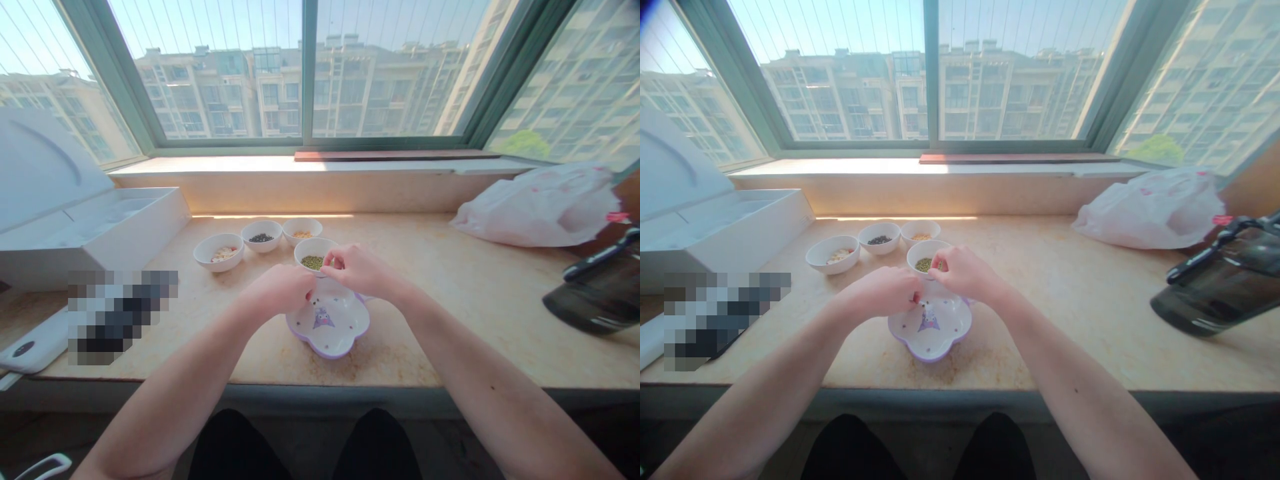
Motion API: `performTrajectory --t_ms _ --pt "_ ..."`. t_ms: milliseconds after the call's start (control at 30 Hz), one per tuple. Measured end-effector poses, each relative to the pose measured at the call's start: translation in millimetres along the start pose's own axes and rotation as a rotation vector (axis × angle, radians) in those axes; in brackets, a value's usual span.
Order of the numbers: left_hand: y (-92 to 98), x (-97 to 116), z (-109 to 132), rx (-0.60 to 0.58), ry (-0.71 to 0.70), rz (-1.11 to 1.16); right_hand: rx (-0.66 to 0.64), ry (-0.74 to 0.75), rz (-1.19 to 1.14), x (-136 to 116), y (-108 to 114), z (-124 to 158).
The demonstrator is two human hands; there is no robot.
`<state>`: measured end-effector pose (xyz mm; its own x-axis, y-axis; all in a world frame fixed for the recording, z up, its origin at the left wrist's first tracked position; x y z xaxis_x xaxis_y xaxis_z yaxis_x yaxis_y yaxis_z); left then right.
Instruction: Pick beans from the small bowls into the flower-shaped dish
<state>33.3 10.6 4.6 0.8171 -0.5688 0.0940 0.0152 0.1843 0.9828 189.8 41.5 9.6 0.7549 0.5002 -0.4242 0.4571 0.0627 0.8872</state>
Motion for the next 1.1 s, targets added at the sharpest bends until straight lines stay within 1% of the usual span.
performTrajectory --t_ms 100,200,333,500,633,767,967,1100 --pt "0.5 1 0 0.025 0.001 -0.023 -0.073 0.054 0.016 -4 -2 2" --pt "0.2 3 0 0.043 0.003 -0.028 -0.112 0.081 0.037 -5 -4 2" --pt "2.5 4 4 0.029 0.027 0.011 -0.188 0.122 0.036 -4 -8 3" --pt "10.9 1 10 0.020 0.048 0.057 -0.282 0.146 0.012 -5 -9 5" --pt "12.2 0 10 0.019 0.046 0.067 -0.347 0.174 0.021 -8 -16 6" --pt "7.7 1 8 0.038 0.039 0.087 -0.353 0.203 -0.006 -10 -25 6" --pt "1.9 4 4 0.063 0.023 0.071 -0.368 0.213 0.015 -10 -29 6" --pt "1.4 3 3 0.052 0.027 0.061 -0.324 0.229 0.030 -5 -32 5"
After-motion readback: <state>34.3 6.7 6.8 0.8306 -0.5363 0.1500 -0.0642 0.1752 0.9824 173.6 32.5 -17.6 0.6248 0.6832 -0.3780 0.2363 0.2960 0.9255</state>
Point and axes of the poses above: each hand's wrist, its own z-axis away from the middle knuckle, its own y-axis out of the back of the hand, x = y × z, the point moved 3 cm from there along -z, towards the middle knuckle, and after that the axes turned 5 degrees about z, right-handed, at the moved point
